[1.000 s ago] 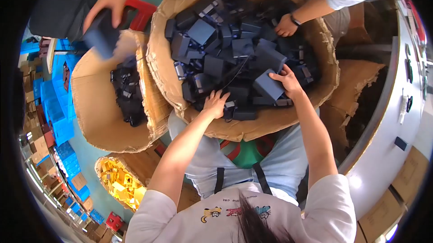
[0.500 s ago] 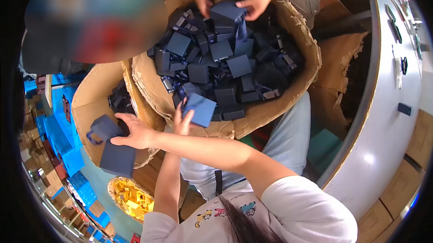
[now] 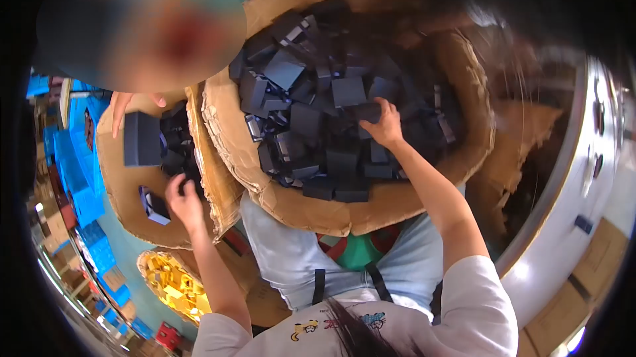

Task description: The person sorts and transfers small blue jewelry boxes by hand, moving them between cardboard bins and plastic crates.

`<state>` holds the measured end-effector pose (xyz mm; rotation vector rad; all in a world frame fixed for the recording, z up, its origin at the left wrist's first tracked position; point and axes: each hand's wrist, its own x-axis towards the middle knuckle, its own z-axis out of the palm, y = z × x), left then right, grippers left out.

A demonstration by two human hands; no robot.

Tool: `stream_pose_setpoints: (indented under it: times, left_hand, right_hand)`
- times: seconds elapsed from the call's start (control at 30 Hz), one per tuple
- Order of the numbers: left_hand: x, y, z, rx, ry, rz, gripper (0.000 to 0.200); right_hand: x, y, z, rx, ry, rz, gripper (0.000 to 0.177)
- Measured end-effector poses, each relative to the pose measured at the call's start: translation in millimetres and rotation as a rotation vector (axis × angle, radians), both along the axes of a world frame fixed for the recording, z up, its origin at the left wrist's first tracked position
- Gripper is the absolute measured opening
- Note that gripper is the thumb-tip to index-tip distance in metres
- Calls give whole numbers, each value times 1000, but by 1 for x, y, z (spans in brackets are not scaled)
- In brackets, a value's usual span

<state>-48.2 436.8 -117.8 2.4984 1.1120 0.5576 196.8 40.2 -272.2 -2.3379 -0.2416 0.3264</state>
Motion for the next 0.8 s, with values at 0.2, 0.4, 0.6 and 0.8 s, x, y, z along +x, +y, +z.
stream_pose_setpoints:
  times: [0.2,0.4,0.6,0.8]
  left_hand:
    - [125,-101,-32,-308,-221,-534,50]
    - [240,-48,-141,-127,340,-416,102]
    - [219,-68,-153,120,320,-496,44]
    - [164,-99,-131,155,204,-807,22]
  right_hand:
    - [45,32,-17,-538,334,197,111]
    - [-18,74,13,-611,252,431,93]
    - [-6,49,21,-294,298,298,86]
    - [36,87,-11,145,906,-233,116]
